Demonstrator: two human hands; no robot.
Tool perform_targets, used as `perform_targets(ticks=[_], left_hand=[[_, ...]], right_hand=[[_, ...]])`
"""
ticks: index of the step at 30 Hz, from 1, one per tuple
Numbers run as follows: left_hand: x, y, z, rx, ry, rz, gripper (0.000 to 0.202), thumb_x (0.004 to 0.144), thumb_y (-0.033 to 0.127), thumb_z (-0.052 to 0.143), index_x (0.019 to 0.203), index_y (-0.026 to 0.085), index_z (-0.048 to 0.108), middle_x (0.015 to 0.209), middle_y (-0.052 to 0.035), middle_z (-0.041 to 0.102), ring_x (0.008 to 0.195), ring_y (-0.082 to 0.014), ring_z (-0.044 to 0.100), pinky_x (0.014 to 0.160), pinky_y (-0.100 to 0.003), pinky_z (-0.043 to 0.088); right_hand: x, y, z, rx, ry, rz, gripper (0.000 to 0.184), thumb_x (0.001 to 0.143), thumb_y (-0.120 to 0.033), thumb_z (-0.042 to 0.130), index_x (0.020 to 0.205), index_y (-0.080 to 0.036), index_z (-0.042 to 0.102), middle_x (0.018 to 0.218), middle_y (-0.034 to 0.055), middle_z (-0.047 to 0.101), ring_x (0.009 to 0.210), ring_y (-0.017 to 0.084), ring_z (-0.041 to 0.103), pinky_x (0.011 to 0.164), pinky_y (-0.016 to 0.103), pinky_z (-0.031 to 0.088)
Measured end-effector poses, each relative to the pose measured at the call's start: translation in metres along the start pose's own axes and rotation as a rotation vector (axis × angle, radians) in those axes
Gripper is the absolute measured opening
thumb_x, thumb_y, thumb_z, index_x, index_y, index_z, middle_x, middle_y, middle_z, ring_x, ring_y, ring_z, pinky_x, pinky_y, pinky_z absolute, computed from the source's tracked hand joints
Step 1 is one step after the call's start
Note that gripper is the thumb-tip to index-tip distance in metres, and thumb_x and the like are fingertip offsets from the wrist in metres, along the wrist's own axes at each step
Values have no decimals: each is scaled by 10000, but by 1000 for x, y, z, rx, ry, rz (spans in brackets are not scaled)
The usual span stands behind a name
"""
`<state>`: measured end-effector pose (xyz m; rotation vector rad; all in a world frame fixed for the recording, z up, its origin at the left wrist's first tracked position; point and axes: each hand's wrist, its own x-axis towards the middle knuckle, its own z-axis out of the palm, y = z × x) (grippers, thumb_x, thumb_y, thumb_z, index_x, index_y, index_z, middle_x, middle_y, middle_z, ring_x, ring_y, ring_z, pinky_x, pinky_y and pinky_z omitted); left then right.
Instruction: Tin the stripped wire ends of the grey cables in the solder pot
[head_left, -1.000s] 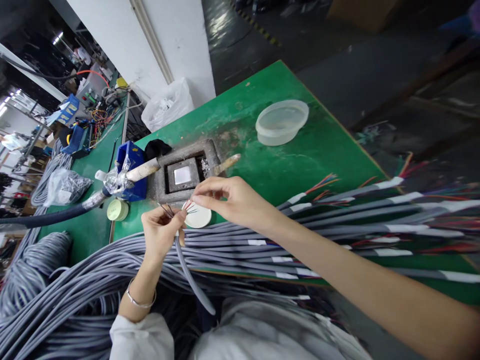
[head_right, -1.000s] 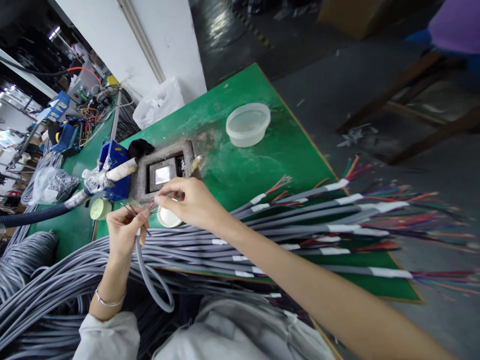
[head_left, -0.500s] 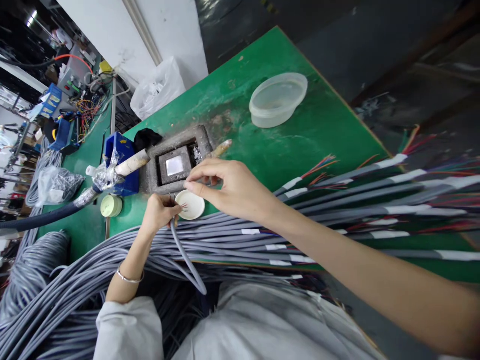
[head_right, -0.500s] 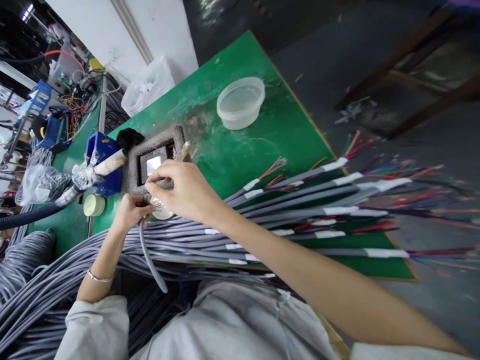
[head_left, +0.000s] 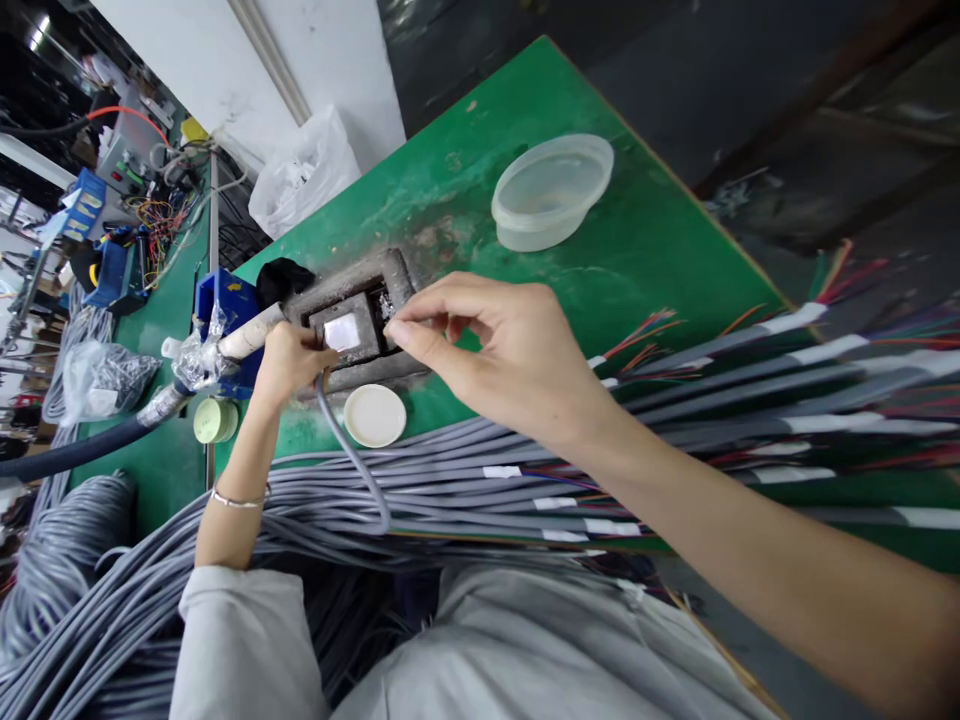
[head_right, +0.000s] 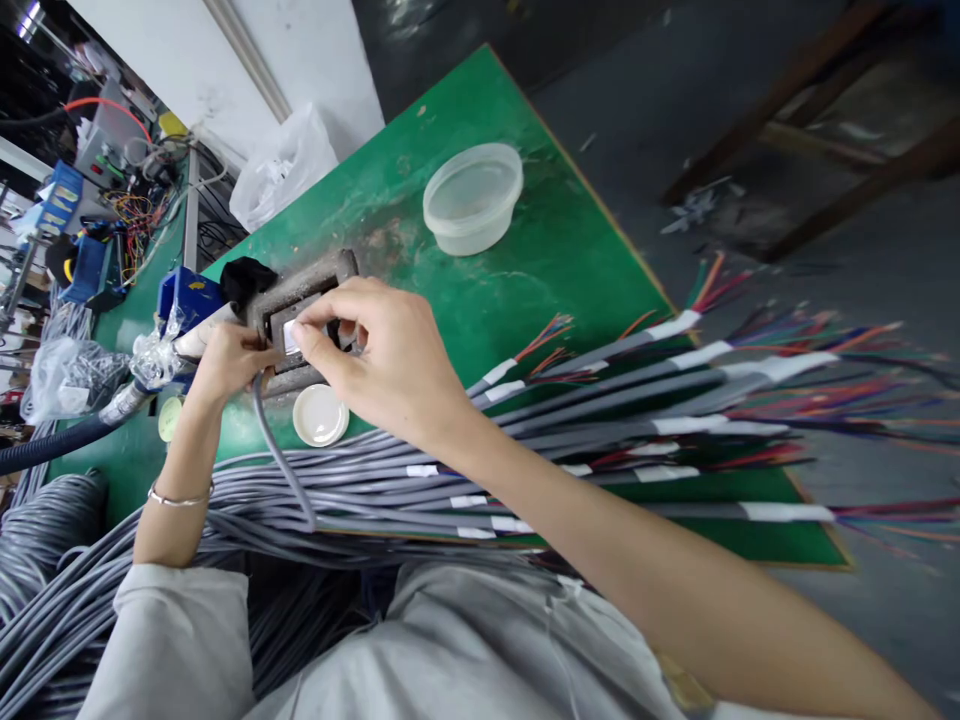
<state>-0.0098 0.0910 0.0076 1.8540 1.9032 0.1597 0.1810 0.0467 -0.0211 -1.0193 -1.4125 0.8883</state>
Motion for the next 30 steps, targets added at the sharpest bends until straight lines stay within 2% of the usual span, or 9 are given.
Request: perform_targets(ticks=[4, 9, 14, 25, 30], left_hand=[[26, 10, 6, 157, -8, -21, 231, 617, 138, 587, 403, 137, 501, 321, 39, 443, 341, -65, 397, 379, -174, 295], [39, 13, 14, 211, 9, -32, 222, 599, 107, 589, 402, 145, 496, 329, 32, 423, 358, -83, 416, 381, -182, 306], [46, 11, 17, 238, 5, -43, 200, 590, 82, 596, 416, 135, 514, 346, 23, 426, 381, -100, 441, 408, -197, 339], [50, 15, 23, 279, 17, -36, 233, 593, 77, 591, 402, 131, 469, 362, 28, 404, 423, -105, 467, 484, -213, 373], [53, 12, 26, 274, 25, -28, 193, 595, 75, 595, 430, 121, 506, 376, 13, 415, 470, -132, 496, 507, -224, 389]], right_hand=[[0, -2, -2, 1, 40, 5, 111, 784, -203, 590, 731, -175, 684, 724, 18, 673, 631, 129, 542, 552, 263, 396], [3, -5, -9, -79, 82, 37, 113, 787, -172, 592, 725, -165, 686, 710, 26, 659, 639, 135, 533, 569, 274, 398], [3, -5, -11, -135, 87, 61, 127, 804, -203, 585, 726, -205, 685, 721, 6, 653, 678, 149, 574, 596, 281, 415], [1, -3, -11, -142, 77, 38, 119, 823, -246, 586, 747, -205, 668, 718, 14, 645, 727, 161, 600, 613, 280, 449], [0, -3, -10, -117, 78, 46, 122, 827, -274, 591, 748, -216, 664, 724, 20, 638, 763, 179, 604, 637, 296, 452]])
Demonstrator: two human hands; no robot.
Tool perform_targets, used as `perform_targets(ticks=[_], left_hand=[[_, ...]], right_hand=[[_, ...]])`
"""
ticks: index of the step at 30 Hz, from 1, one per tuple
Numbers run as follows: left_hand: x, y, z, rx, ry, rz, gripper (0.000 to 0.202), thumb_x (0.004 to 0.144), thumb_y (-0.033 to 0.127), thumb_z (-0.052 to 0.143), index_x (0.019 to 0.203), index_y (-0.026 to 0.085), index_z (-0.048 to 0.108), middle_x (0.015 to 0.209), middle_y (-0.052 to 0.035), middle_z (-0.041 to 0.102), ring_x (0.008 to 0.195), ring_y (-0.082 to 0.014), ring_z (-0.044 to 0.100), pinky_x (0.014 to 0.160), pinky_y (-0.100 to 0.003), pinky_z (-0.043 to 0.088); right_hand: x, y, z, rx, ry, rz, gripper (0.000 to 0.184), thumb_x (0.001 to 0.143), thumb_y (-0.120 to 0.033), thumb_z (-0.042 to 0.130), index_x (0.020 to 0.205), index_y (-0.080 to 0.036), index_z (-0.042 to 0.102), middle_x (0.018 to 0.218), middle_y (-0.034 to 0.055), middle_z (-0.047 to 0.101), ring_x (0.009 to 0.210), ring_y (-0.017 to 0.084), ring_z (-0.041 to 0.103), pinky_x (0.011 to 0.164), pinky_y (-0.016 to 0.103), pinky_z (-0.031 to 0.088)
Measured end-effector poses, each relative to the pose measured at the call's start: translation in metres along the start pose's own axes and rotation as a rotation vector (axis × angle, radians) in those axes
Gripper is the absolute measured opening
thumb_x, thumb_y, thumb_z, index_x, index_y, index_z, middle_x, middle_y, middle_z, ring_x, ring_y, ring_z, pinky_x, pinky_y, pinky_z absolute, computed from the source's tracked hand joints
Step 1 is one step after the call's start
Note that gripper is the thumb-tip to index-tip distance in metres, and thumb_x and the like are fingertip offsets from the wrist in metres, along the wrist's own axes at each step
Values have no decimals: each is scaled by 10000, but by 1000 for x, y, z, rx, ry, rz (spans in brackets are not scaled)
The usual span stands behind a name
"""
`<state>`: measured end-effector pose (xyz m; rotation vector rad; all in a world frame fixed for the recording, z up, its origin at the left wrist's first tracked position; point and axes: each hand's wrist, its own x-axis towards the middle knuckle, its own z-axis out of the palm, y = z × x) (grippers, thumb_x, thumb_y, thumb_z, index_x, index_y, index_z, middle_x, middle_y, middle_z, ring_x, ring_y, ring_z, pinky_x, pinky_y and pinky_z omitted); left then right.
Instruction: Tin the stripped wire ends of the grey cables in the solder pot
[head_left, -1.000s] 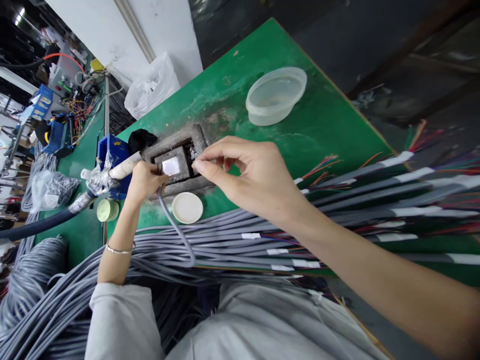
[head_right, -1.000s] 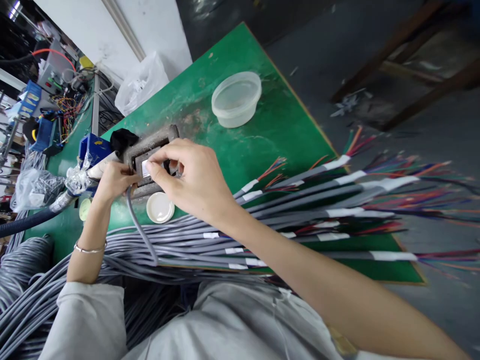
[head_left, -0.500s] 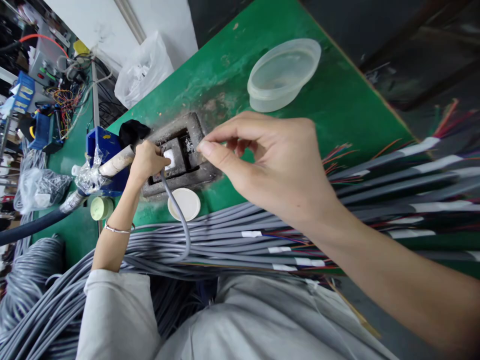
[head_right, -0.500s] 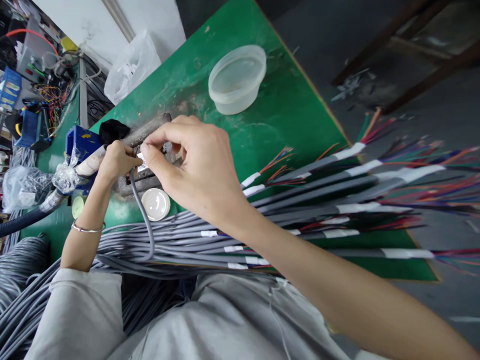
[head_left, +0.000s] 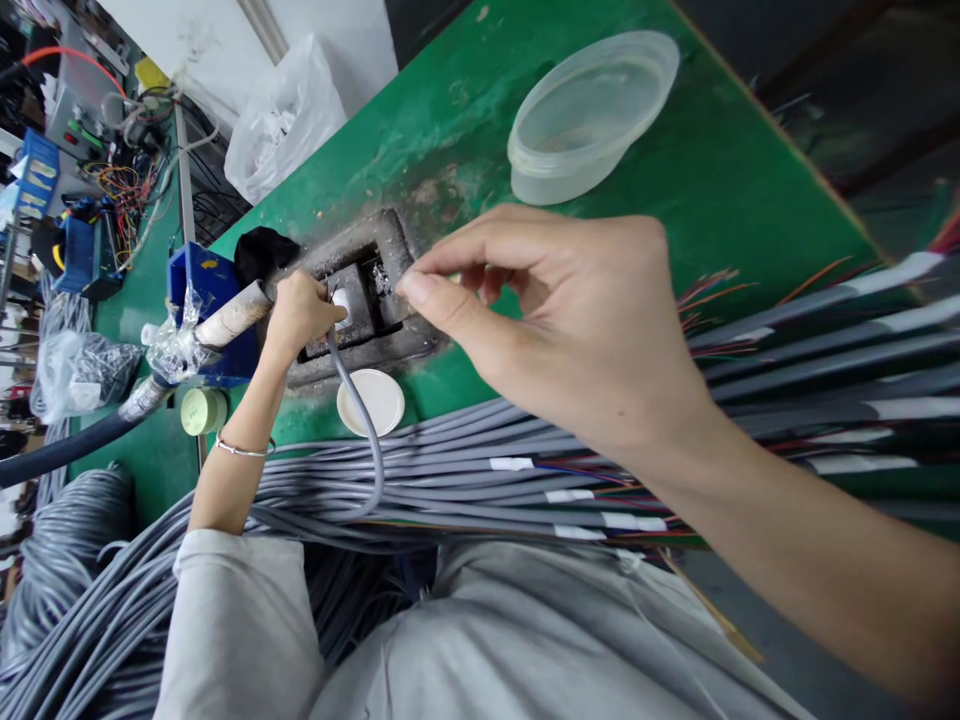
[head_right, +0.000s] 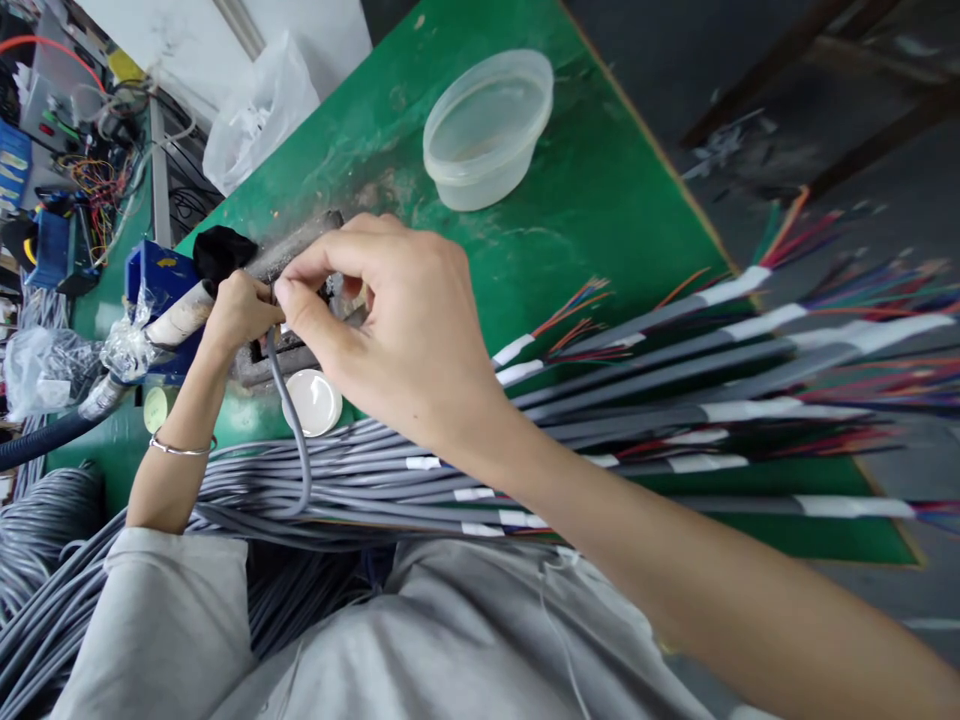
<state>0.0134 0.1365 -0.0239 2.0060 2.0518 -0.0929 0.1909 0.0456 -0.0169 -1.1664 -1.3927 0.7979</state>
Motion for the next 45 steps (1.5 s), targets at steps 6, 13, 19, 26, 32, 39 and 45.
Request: perform_targets(ticks=[6, 13, 19, 26, 32, 39, 45], left_hand=[[-33, -4, -17, -271, 79, 97, 187, 649, 123, 590, 469, 125, 539, 389, 7, 503, 354, -77, 444, 382, -177, 321], [-106, 2, -23, -807, 263, 52, 195, 686, 288, 640, 559, 151, 587, 388, 24, 539, 263, -88, 451, 253, -182, 285], [-143, 5, -13, -985, 420, 37, 266, 670, 382, 685, 563, 150, 610, 410, 18, 565, 256, -81, 456, 243, -177, 298], [-166, 11, -9, -1057, 505, 20, 337, 672, 466, 686, 583, 152, 604, 439, 14, 585, 261, -82, 471, 243, -177, 304], [-172, 14, -6, -1108, 533, 20, 331, 673, 460, 696, 600, 148, 615, 442, 17, 590, 265, -82, 480, 254, -175, 329], [-169, 7, 2, -1140, 533, 70, 365, 665, 484, 698, 566, 145, 605, 431, 9, 594, 225, -77, 450, 210, -160, 286], [-168, 9, 6, -1234, 414, 91, 337, 665, 445, 719, 577, 136, 616, 453, 2, 608, 246, -84, 479, 233, -155, 330]], right_hand=[[1, -1, 0, 19, 23, -1, 109, 803, -197, 589, 714, -211, 651, 717, 14, 635, 696, 159, 577, 587, 289, 411], [0, 2, 7, 95, 22, -35, 95, 776, -218, 589, 695, -202, 637, 698, 34, 633, 664, 170, 554, 586, 314, 408], [-7, 0, 15, 182, -72, -16, 108, 770, -253, 587, 693, -199, 641, 688, 42, 632, 631, 165, 553, 564, 305, 422], [-14, -6, 21, 298, -195, -18, 147, 763, -295, 575, 666, -202, 635, 652, 35, 630, 632, 159, 569, 554, 285, 432], [-16, -11, 21, 389, -290, -34, 144, 746, -271, 568, 652, -192, 644, 684, 44, 661, 653, 157, 596, 574, 275, 455], [-18, -15, 19, 436, -407, -18, 103, 689, -268, 608, 686, -190, 674, 665, 27, 665, 622, 145, 567, 568, 269, 452], [-19, -16, 20, 452, -447, 8, 133, 684, -295, 644, 684, -166, 677, 660, 35, 682, 610, 146, 583, 569, 266, 450]])
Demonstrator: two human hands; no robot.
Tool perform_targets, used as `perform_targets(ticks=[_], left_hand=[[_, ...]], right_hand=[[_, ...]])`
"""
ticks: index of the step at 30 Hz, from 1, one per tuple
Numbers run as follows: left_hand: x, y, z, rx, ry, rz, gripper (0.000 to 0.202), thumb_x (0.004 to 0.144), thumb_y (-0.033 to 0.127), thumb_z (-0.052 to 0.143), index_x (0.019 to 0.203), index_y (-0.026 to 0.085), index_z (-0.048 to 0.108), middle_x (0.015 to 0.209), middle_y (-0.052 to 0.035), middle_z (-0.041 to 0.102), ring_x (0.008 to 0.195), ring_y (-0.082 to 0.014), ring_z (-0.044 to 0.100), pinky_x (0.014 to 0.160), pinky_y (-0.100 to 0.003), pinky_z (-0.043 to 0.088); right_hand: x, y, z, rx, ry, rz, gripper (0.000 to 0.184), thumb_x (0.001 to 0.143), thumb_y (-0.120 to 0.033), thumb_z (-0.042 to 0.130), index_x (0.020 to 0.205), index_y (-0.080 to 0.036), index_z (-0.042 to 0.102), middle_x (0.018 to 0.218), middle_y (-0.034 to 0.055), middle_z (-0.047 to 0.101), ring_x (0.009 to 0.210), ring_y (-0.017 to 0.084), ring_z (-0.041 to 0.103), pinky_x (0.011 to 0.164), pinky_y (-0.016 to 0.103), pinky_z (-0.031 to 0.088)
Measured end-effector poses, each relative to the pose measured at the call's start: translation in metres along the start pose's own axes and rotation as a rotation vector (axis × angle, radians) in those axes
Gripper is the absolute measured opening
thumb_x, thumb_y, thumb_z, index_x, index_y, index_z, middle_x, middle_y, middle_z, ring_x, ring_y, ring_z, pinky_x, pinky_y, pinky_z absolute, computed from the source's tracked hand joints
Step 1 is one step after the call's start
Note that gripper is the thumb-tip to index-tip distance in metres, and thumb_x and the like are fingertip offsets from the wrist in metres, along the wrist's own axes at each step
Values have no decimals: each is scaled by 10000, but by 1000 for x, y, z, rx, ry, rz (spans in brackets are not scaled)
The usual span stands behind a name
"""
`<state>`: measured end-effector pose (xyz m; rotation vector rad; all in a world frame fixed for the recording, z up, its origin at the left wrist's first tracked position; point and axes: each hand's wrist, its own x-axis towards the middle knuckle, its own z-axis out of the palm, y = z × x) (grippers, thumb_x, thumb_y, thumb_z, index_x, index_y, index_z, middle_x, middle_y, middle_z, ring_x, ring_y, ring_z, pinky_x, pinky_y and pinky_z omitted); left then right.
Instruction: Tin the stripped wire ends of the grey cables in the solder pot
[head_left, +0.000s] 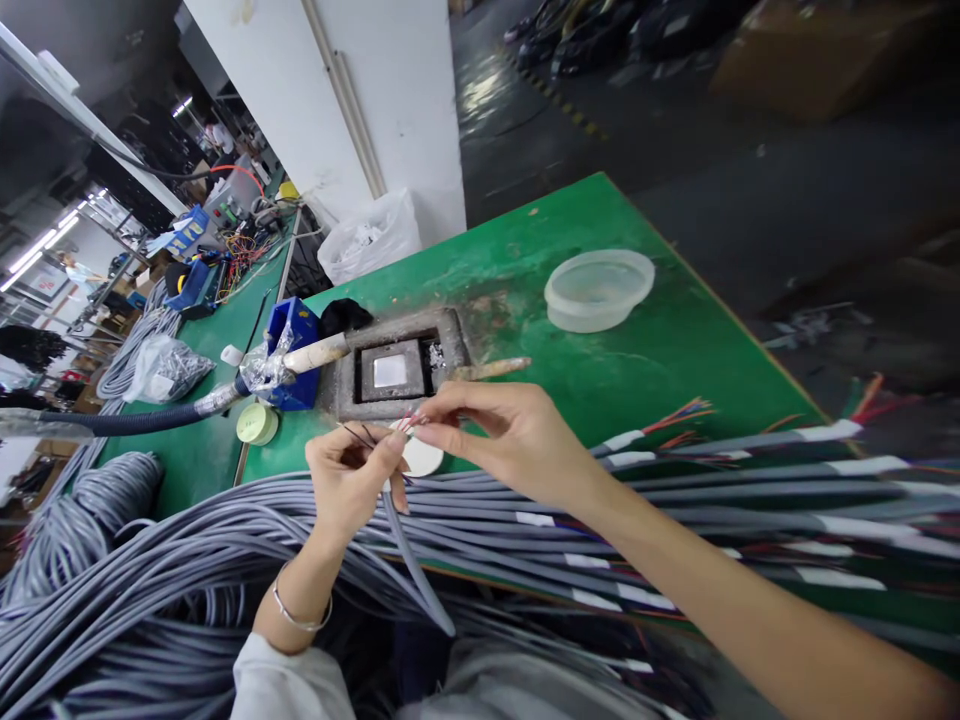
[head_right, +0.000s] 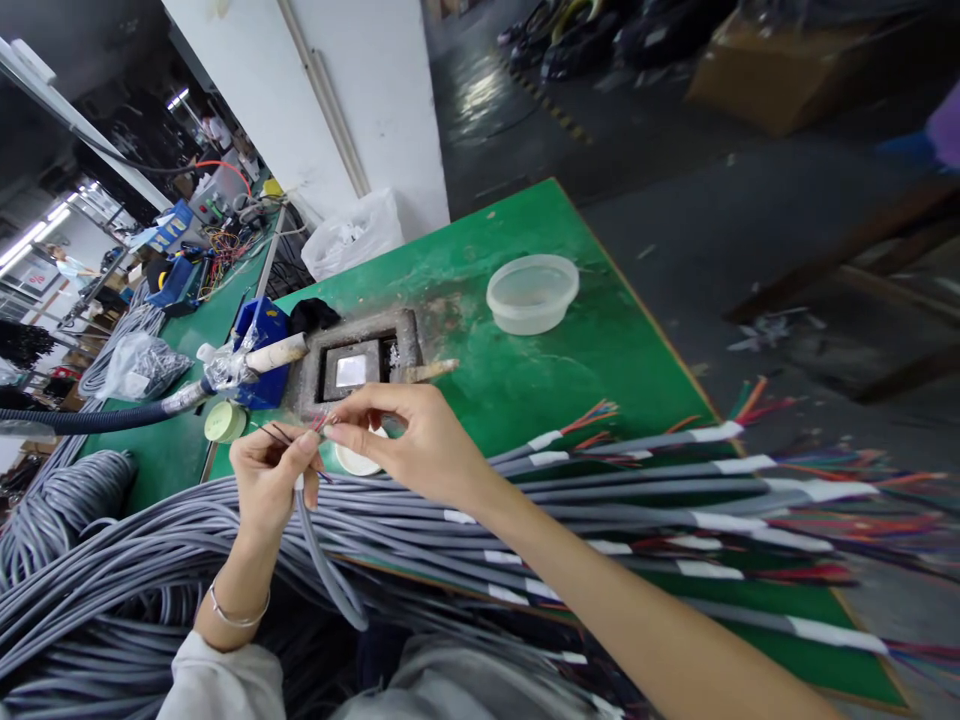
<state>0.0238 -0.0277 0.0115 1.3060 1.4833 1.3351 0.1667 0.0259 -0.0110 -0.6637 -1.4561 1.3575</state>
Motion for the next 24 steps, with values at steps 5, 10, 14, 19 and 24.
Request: perform_targets(ticks=[5, 10, 14, 19, 24], left_hand=[[1, -9, 0, -213, -138, 9, 237, 695, 367, 726, 693, 134, 684, 539, -20, 662, 355, -109, 578, 347, -169, 461], [3, -16, -1, -411, -30, 123, 175, 669, 310, 758, 658, 148, 691, 583, -12, 668, 350, -49, 537, 340, -113, 409], [3, -16, 0, -405, 24, 69, 251, 608, 319, 793, 594, 127, 632, 617, -6, 650, 328, -37, 503, 326, -127, 410], [0, -17, -2, -282, 89, -74, 320, 568, 269, 813, 569, 119, 531, 669, 12, 633, 277, -7, 445, 264, -107, 331], [-2, -19, -6, -218, 209, -77, 365, 573, 328, 808, 571, 127, 503, 446, 83, 471, 220, 8, 344, 228, -86, 229]], right_hand=[[1, 4, 1, -12, 35, -12, 185, 741, -325, 599, 702, -157, 663, 689, 39, 689, 657, 146, 614, 614, 256, 467], [1, 9, 4, 36, -235, 70, 280, 742, -364, 616, 857, -116, 675, 768, 71, 717, 708, 163, 655, 650, 258, 500], [-1, 12, 7, -99, -217, -17, 153, 785, -255, 584, 767, -133, 675, 701, 52, 706, 637, 144, 634, 602, 240, 480], [-3, 10, 0, -495, -36, -434, 183, 848, -117, 477, 724, -131, 610, 686, 63, 655, 635, 137, 583, 596, 235, 437], [-1, 10, -3, -542, 83, -434, 189, 877, -146, 454, 723, -152, 563, 676, 43, 631, 632, 123, 570, 620, 222, 433]])
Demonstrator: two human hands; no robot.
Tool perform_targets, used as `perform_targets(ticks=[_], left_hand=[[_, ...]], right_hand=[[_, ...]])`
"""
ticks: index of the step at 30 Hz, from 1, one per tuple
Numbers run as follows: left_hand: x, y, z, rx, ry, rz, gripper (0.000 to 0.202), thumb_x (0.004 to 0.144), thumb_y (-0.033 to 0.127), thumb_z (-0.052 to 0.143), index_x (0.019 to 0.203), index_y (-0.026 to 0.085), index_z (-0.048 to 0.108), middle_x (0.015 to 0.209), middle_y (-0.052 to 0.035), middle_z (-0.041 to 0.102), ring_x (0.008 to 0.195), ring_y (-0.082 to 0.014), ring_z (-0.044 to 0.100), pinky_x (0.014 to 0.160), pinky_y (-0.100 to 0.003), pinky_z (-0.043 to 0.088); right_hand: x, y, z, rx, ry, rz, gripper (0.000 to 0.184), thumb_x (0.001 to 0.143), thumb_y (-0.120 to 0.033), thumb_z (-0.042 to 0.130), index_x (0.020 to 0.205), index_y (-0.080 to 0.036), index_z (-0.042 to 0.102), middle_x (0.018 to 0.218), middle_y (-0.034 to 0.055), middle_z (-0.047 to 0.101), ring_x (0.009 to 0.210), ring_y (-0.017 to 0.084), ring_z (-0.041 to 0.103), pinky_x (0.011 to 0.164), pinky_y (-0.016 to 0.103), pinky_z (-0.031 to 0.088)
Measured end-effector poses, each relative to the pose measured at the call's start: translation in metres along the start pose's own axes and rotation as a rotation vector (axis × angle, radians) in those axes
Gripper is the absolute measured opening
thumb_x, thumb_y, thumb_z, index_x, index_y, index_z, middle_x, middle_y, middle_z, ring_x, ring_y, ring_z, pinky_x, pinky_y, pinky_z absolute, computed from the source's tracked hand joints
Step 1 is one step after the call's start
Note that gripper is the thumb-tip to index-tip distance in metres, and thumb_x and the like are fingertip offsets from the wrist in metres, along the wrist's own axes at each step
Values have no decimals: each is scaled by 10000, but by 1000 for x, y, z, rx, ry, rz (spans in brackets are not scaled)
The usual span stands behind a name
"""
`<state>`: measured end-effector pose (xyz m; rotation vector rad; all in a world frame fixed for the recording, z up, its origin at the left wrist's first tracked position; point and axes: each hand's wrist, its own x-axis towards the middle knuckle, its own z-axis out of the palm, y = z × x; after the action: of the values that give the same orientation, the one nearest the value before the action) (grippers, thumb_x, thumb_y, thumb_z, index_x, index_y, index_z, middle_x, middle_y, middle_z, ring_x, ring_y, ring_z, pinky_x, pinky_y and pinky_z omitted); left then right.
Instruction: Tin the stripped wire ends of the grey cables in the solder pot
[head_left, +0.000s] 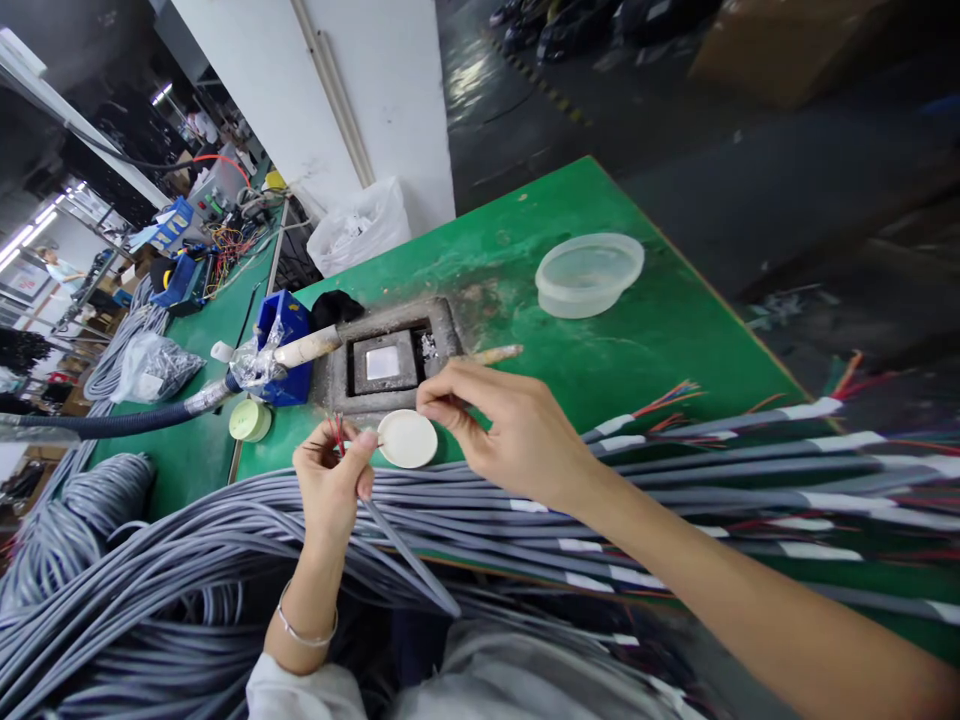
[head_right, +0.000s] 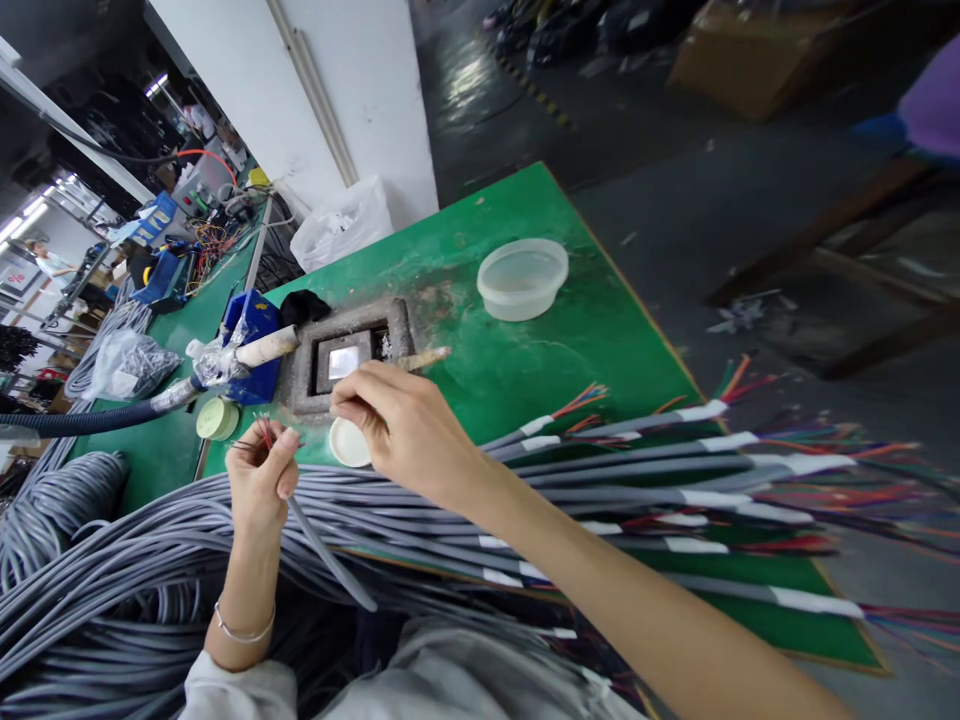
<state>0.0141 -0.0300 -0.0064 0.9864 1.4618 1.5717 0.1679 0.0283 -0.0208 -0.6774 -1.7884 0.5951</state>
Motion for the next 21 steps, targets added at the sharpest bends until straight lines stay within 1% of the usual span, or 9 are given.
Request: perform_targets(ticks=[2, 4, 7, 9, 11, 13, 16, 18, 21], left_hand=[[-2, -1, 0, -12, 21, 41, 378, 598, 381, 787, 582, 134, 501, 421, 91, 440, 216, 6, 335, 228, -86, 221], [-4, -3, 2, -21, 18, 89, 385, 624, 414, 764, 591, 141, 495, 417, 86, 446, 220, -3, 352, 234, -90, 235], [-7, -8, 7, -20, -21, 129, 370, 671, 425, 729, 603, 146, 496, 425, 75, 468, 232, -13, 378, 246, -95, 261], [-9, -11, 10, -36, -51, 123, 362, 697, 433, 706, 611, 146, 502, 444, 70, 478, 240, -12, 386, 253, -96, 266], [-11, -12, 12, -76, -83, 97, 355, 704, 430, 702, 618, 145, 508, 482, 66, 491, 256, -6, 396, 264, -96, 273], [-13, -11, 12, -142, -128, 46, 348, 674, 403, 735, 616, 143, 510, 570, 55, 527, 296, -4, 430, 294, -105, 314], [-16, -4, 12, -246, -205, -90, 357, 585, 349, 802, 587, 134, 516, 732, 31, 570, 380, -16, 500, 364, -140, 394], [-17, -2, 12, -255, -187, -157, 346, 552, 339, 820, 590, 134, 544, 732, 32, 572, 375, -6, 478, 360, -138, 379], [-17, -3, 11, -122, -100, -180, 297, 563, 346, 813, 662, 139, 624, 584, 47, 557, 311, 6, 400, 305, -119, 302]], right_hand=[[-1, 0, 5, 87, -29, 142, 212, 889, -194, 443, 727, -156, 574, 655, 29, 637, 602, 113, 573, 588, 212, 432], [-3, -1, 11, 230, -147, 261, 217, 877, -253, 470, 740, -151, 604, 649, 25, 652, 582, 112, 583, 556, 205, 441], [-6, -3, 18, 405, -287, 294, 176, 788, -302, 606, 815, -132, 642, 696, 30, 678, 594, 117, 600, 552, 201, 472], [-7, -4, 19, 415, -257, 249, 130, 774, -255, 628, 820, -134, 645, 704, 25, 686, 593, 109, 605, 567, 192, 481], [-8, -4, 18, 354, -191, 159, 64, 798, -164, 591, 759, -149, 639, 677, 10, 688, 582, 94, 606, 574, 176, 472], [-8, -4, 16, 258, -127, 54, 136, 802, -86, 555, 703, -152, 621, 645, 4, 684, 563, 83, 601, 562, 162, 457], [-7, -4, 12, 113, -47, -61, 172, 804, -50, 535, 677, -146, 597, 609, 7, 664, 543, 82, 590, 537, 157, 441], [-7, -5, 11, 47, -16, -119, 183, 823, -60, 519, 677, -148, 586, 599, 10, 653, 544, 87, 587, 538, 163, 440], [-8, -5, 9, 2, 0, -192, 167, 851, -83, 495, 731, -154, 587, 643, 22, 666, 584, 101, 600, 575, 180, 454]])
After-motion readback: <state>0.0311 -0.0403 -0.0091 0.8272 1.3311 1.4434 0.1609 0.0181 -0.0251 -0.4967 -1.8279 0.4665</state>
